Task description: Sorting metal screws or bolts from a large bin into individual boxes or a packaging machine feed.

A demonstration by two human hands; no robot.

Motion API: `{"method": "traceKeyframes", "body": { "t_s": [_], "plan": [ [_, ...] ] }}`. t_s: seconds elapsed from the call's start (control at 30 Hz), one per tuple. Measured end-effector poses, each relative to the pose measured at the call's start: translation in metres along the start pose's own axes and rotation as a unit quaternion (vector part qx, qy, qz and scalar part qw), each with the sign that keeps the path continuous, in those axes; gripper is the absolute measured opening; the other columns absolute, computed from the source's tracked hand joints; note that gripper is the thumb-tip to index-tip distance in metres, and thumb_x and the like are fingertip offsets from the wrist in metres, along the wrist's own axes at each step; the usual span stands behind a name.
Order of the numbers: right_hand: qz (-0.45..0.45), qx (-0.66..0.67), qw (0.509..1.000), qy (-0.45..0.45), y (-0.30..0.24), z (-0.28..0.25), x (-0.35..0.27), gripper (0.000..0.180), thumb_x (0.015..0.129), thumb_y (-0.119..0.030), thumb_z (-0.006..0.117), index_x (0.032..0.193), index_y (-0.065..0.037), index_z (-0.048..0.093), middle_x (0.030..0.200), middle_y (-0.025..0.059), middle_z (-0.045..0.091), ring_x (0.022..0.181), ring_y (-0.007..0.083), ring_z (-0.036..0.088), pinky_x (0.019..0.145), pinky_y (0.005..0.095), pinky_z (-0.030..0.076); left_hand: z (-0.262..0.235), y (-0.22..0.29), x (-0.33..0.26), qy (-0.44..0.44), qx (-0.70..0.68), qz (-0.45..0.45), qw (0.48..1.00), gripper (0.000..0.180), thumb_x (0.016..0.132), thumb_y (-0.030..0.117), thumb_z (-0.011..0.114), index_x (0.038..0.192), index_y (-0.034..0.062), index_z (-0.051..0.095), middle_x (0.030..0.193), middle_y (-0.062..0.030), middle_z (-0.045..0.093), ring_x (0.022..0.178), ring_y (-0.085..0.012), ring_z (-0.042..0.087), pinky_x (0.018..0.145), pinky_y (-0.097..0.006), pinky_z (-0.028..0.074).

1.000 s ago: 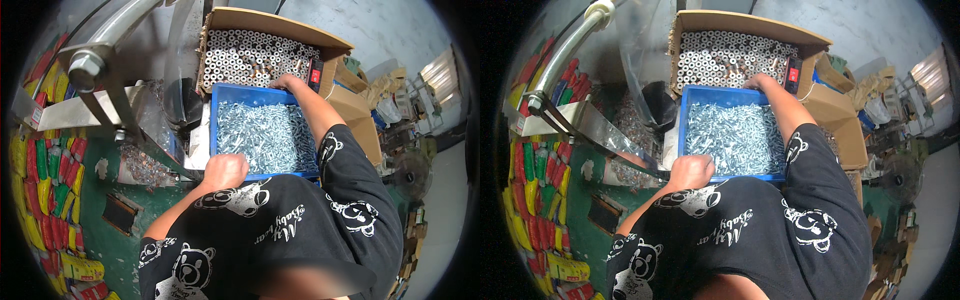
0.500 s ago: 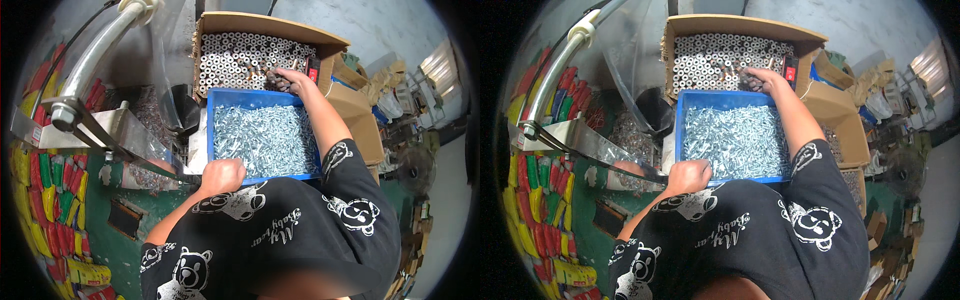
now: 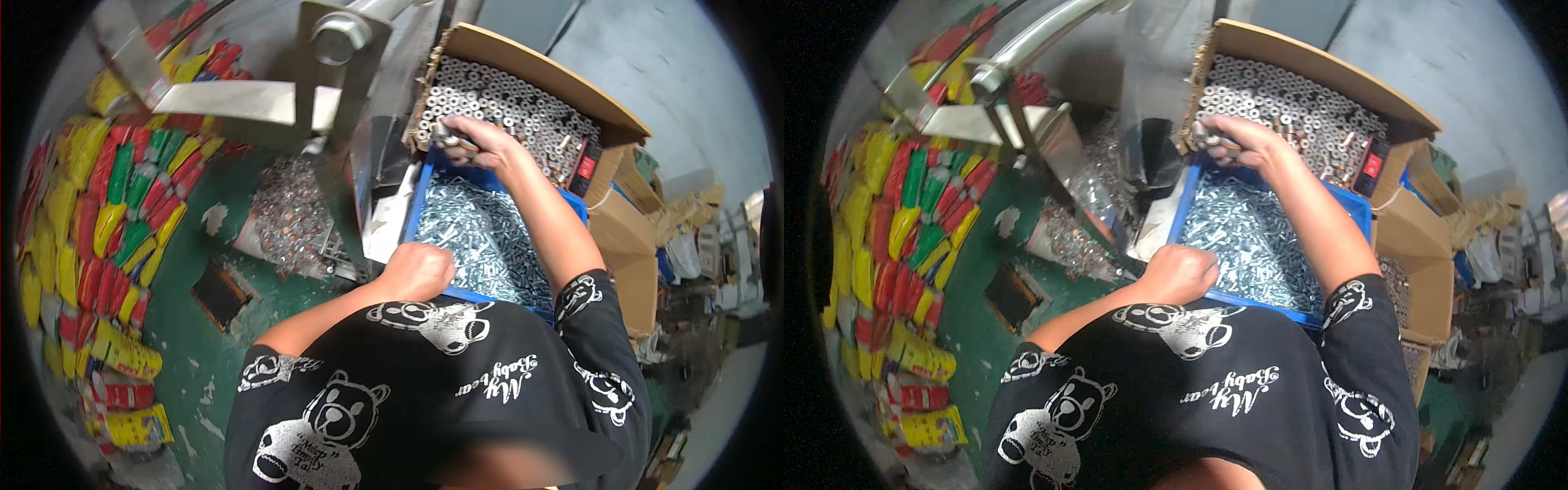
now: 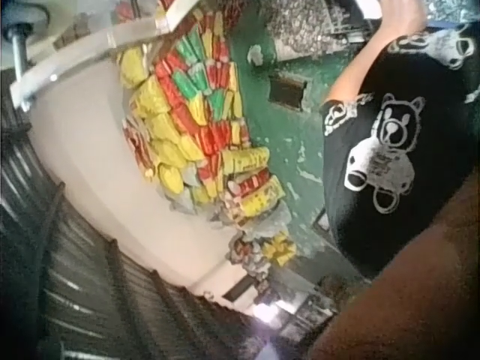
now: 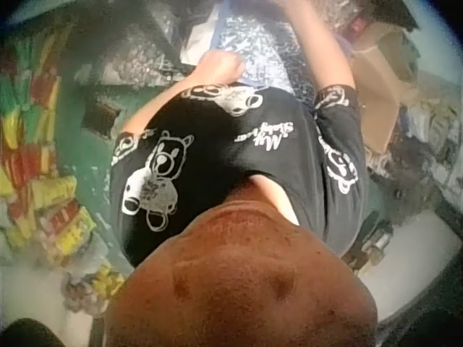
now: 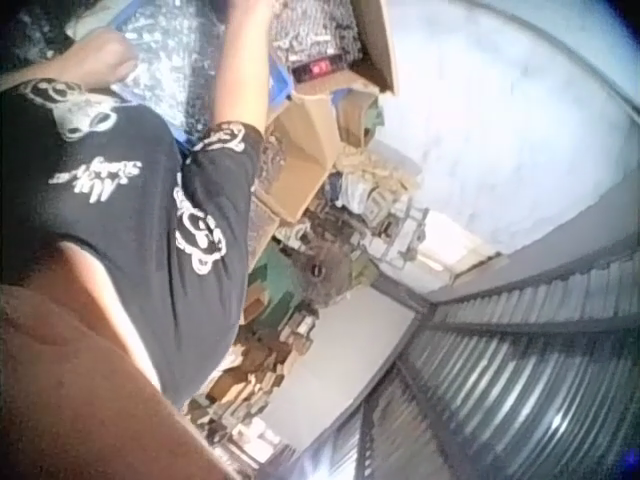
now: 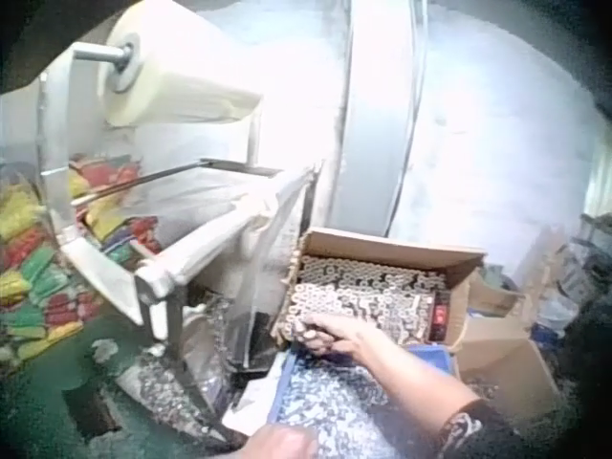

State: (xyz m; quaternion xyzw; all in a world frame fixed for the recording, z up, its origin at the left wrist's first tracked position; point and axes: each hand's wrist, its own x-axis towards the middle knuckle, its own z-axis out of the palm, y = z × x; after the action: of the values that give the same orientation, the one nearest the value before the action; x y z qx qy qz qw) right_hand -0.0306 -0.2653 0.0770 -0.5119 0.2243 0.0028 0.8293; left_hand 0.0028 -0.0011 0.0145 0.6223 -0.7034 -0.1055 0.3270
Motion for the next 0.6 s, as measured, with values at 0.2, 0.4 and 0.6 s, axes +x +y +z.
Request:
{"method": "traceKeyframes", "body": {
  "t_s": [0.2, 0.4, 0.6],
  "plan": [
    [-0.093, -0.114, 0.975, 0.168, 0.010, 0.056, 0.045, 0.036, 0.096, -0.028, 0.053, 0.117, 0.002, 0.056, 0.094, 0.0082, 0.064, 0.072, 0.0218, 0.065, 0.070, 0.0340, 0.060, 0.005, 0.003, -0.003, 0.023, 0.022, 0.017, 0.999, 0.019, 0.079, 0.016, 0.057, 0.064, 0.0050, 0.059, 0.060, -0.0161, 0.059, 0.060, -0.0363, 0.061, 0.057, -0.048, 0.049],
    [-0.162, -0.447, 0.856, 0.201, 0.062, -0.027, -0.070, 0.030, 0.089, -0.025, 0.060, 0.108, -0.003, 0.067, 0.086, 0.0123, 0.068, 0.084, 0.0202, 0.066, 0.076, 0.0332, 0.053, 0.002, 0.007, 0.003, 0.023, 0.036, 0.005, 0.999, 0.019, 0.079, 0.017, 0.058, 0.065, 0.0048, 0.059, 0.063, -0.0176, 0.060, 0.063, -0.0370, 0.061, 0.060, -0.049, 0.049],
    [-0.055, -0.747, 0.631, 0.203, 0.140, -0.074, -0.178, 0.051, 0.075, -0.024, 0.072, 0.123, -0.013, 0.057, 0.123, 0.0217, 0.053, 0.111, 0.0386, 0.056, 0.093, 0.0445, 0.047, 0.001, 0.021, 0.007, 0.024, 0.079, -0.049, 0.995, 0.016, 0.082, 0.021, 0.060, 0.080, 0.0074, 0.068, 0.071, -0.0159, 0.064, 0.066, -0.0362, 0.063, 0.060, -0.046, 0.049]
  ]
}}
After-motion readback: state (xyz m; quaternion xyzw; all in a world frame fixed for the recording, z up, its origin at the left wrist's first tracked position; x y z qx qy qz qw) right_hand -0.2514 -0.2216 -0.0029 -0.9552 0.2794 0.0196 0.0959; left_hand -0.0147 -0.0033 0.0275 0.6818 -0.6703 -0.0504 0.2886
